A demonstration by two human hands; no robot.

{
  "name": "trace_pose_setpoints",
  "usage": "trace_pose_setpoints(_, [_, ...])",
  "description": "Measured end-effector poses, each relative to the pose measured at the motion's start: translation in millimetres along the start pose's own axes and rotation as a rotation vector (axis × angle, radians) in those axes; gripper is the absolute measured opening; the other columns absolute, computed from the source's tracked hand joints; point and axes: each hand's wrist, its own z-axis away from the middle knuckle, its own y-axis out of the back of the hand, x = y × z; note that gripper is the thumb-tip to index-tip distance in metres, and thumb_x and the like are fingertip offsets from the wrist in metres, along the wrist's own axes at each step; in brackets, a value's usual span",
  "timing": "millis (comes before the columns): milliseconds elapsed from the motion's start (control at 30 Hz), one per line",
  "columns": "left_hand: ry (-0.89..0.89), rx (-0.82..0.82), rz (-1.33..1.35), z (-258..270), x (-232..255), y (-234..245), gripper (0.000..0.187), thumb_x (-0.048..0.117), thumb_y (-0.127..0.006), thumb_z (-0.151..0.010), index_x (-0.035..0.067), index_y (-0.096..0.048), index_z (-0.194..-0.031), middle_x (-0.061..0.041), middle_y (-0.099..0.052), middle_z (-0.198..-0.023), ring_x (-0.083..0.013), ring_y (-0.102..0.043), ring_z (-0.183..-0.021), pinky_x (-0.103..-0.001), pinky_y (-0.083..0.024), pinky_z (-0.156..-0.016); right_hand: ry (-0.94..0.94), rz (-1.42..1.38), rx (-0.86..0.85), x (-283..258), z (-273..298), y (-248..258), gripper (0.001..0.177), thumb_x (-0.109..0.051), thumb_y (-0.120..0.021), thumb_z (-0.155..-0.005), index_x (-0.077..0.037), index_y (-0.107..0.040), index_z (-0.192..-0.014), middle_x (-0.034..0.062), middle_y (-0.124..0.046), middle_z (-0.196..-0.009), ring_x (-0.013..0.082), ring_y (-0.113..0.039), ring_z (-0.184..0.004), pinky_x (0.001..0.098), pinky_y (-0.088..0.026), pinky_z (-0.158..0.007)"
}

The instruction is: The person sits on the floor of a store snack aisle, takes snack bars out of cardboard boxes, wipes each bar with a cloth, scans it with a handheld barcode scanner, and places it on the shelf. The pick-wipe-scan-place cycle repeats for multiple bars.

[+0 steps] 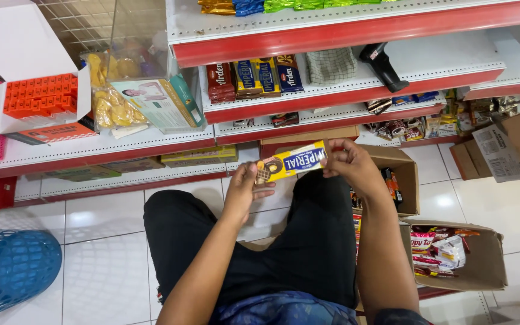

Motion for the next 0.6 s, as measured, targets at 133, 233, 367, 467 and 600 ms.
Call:
trace_pose_setpoints(133, [-0.347,0.013,-0.367,-42.7,19.7,26.0,0.033,0.039,-0.061,-0.101,0.007,-0.064,-0.104,-0.003,-0.059,-0.074,-0.0105,-0.056,-0.056,-0.027,-0.048,-0.051,-0.085,0.093,-0.103,14.9,7.2,-2.8,0.034,-0.011,-0.077,-0.086,0.0,-0.067,-0.117,0.0069,-0.075,-0.087,0.0118,-0.069,-0.074,0.0285,-0.057,-0.071])
trace_pose_setpoints(233, [-0.463,-0.039,-0.691,-42.1,62.6,12.2,0.034,0.037,-0.065,-0.104,0.002,-0.068,-0.104,-0.004,-0.059,-0.071,-0.0098,-0.052,-0.053,-0.027,-0.043,-0.048,-0.126,0.129,-0.156,29.6,8.8,-8.5,0.033,-0.015,-0.076,-0.091,0.003,-0.071,-0.118,0.0069,-0.076,-0.09,0.0115,-0.069,-0.079,0.0287,-0.057,-0.073])
trace_pose_setpoints(367, [-0.503,-0.097,-0.713,-62.7,80.4,6.1,0.034,0.037,-0.067,-0.1,0.006,-0.07,-0.11,-0.001,-0.068,-0.08,-0.0081,-0.061,-0.063,-0.024,-0.051,-0.055,-0.146,-0.034,-0.12,26.0,0.5,-22.3,0.035,-0.014,-0.074,-0.09,0.006,-0.07,-0.118,0.0107,-0.077,-0.095,0.0165,-0.073,-0.081,0.0324,-0.062,-0.074])
trace_pose_setpoints(467, [-0.702,0.028,-0.817,-84.4,77.6,9.2,0.032,0.036,-0.067,-0.101,0.008,-0.069,-0.115,-0.002,-0.069,-0.097,-0.0135,-0.065,-0.085,-0.029,-0.056,-0.071,-0.115,-0.124,0.011,19.3,-29.0,-25.5,0.034,-0.013,-0.073,-0.092,0.007,-0.069,-0.119,0.0128,-0.076,-0.1,0.0179,-0.074,-0.083,0.0314,-0.065,-0.075])
trace_pose_setpoints(600, [-1.17,0.255,-1.494,-95.9,87.4,1.3,0.032,0.028,-0.072,-0.098,0.009,-0.066,-0.123,-0.009,-0.061,-0.132,-0.0289,-0.054,-0.127,-0.05,-0.046,-0.105,-0.05,-0.12,0.189,-11.8,-81.1,-38.9,0.032,-0.009,-0.07,-0.095,0.01,-0.066,-0.12,0.0161,-0.075,-0.101,0.0197,-0.076,-0.082,0.0255,-0.063,-0.069])
